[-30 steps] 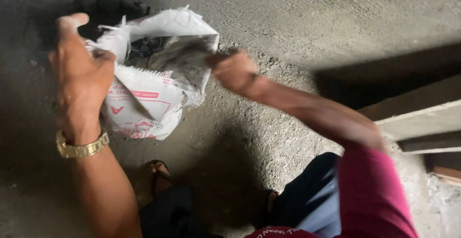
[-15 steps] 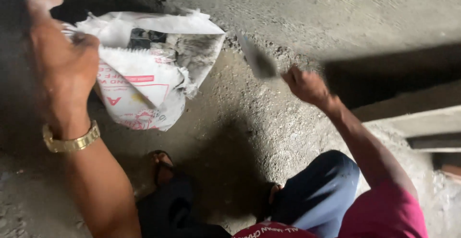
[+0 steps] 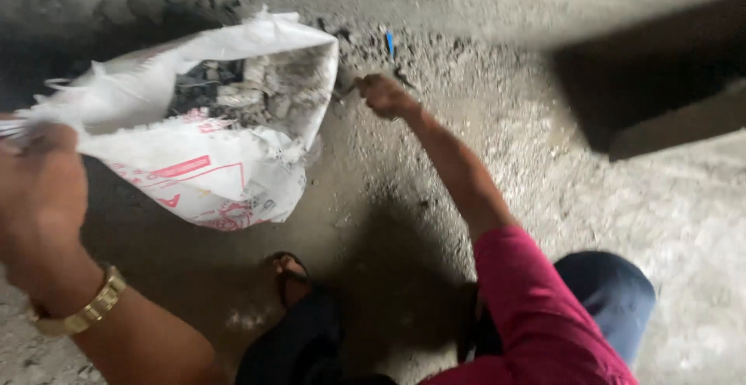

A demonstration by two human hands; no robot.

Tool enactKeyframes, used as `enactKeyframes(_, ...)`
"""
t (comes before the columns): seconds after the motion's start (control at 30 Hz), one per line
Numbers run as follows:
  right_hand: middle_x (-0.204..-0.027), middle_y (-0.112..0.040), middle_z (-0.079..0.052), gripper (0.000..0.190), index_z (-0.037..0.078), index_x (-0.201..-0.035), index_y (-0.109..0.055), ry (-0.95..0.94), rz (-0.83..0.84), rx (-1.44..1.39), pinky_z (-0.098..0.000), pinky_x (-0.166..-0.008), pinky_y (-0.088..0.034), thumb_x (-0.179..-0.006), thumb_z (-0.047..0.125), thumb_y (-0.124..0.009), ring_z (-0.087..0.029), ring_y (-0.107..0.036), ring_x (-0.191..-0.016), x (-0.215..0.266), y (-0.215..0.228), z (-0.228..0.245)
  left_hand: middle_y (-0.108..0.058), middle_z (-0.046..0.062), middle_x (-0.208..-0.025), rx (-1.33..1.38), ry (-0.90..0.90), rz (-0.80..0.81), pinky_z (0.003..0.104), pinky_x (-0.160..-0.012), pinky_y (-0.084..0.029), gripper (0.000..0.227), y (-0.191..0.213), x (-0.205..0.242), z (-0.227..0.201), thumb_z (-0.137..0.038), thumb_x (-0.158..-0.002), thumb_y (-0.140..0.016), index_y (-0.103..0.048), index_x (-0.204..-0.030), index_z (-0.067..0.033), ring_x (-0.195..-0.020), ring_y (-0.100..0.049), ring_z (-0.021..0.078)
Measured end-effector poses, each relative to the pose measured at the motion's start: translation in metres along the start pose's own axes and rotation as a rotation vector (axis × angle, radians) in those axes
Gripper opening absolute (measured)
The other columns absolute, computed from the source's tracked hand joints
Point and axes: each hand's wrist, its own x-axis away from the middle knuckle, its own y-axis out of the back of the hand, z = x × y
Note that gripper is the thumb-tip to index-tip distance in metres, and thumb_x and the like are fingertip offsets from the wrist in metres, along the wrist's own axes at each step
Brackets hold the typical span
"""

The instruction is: Scraping wet cement from a floor using a board and trowel and handling a cement bag

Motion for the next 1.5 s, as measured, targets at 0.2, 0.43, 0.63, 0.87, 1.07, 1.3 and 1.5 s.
enactKeyframes(0.2, -0.078, -0.034, -0.002, 0.020, 0.011, -0.091, -0.045, 0.067, -0.237, -0.064, -0.0380, -0.072, -0.038, -0.108, 0.017, -0.035, -0.017, -0.032, -0.070, 0.016, 0.055, 0.064, -0.072, 0.024, -0.099, -0.270, 0.101, -0.044, 0.053, -0.070, -0.052, 0.022, -0.001, 0.003, 0.061, -0.015, -0.121, -0.059, -0.071, -0.125, 0.0037, -0.082, -0.070, 0.0444)
enactKeyframes(0.43, -0.100, -0.066, -0.006, 0.034, 0.000, -0.139, -0.054, -0.323, -0.280, -1.522, -0.0148, -0.040, -0.048, -0.109, 0.017, -0.051, -0.004, -0.058, -0.055, -0.082, 0.046, 0.070, -0.075, 0.014, -0.087, -0.303, 0.319, 0.018, 0.054, -0.059, -0.050, 0.045, 0.009, 0.010, 0.046, -0.031, -0.129, -0.052, -0.077, -0.104, -0.0028, -0.076, -0.072, 0.0402)
enactKeyframes(0.63, -0.055, -0.047, 0.006, 0.036, 0.009, -0.107, -0.066, -1.043, -0.041, -0.915, -0.0240, -0.028, -0.037, -0.112, 0.036, -0.043, -0.006, -0.043, -0.035, -0.039, 0.139, 0.116, -0.079, -0.011, -0.091, -1.005, -0.115, 0.342, 0.023, -0.068, -0.056, 0.020, -0.017, 0.017, 0.119, -0.025, -0.118, -0.064, -0.064, -0.131, -0.0106, -0.087, -0.078, 0.0064)
enactKeyframes(0.87, -0.118, -0.070, -0.010, 0.023, 0.007, -0.124, -0.063, -0.358, -0.032, -0.965, -0.0130, -0.041, -0.037, -0.105, 0.011, -0.051, -0.002, -0.046, -0.055, 0.000, 0.098, 0.147, -0.059, -0.009, -0.070, -1.469, -0.317, 0.079, 0.023, -0.047, -0.038, 0.039, -0.034, 0.018, 0.112, -0.025, -0.103, -0.058, -0.056, -0.140, -0.0151, -0.055, -0.061, 0.0048)
enactKeyframes(1.07, -0.108, -0.073, -0.012, 0.029, 0.006, -0.126, -0.068, -0.801, 0.190, -0.790, -0.0196, -0.046, -0.052, -0.108, 0.015, -0.046, -0.010, -0.064, -0.061, -0.005, 0.075, 0.079, -0.051, -0.022, -0.077, -1.676, -0.376, 0.021, 0.015, -0.055, -0.037, 0.023, -0.038, 0.025, 0.131, -0.033, -0.112, -0.052, -0.054, -0.134, -0.0270, -0.061, -0.052, -0.0073)
enactKeyframes(1.3, -0.093, -0.067, -0.007, 0.042, 0.008, -0.125, -0.068, -1.324, 0.208, -0.649, -0.0251, -0.044, -0.043, -0.109, 0.041, -0.048, -0.011, -0.050, -0.055, -0.037, 0.191, 0.094, -0.055, -0.013, -0.073, -1.549, -0.374, -0.009, 0.023, -0.052, -0.036, 0.032, -0.038, 0.020, 0.117, -0.029, -0.106, -0.058, -0.056, -0.136, -0.0196, -0.060, -0.057, 0.0019)
enactKeyframes(1.5, -0.073, -0.062, 0.004, 0.038, 0.008, -0.127, -0.070, -1.033, 0.010, -0.928, -0.0167, -0.032, -0.040, -0.107, 0.037, -0.055, -0.002, -0.048, -0.043, -0.007, 0.171, 0.112, -0.044, -0.013, -0.074, -1.731, -0.356, -0.035, 0.025, -0.054, -0.025, 0.034, -0.046, 0.025, 0.131, -0.024, -0.108, -0.051, -0.046, -0.141, -0.0185, -0.056, -0.042, 0.0007)
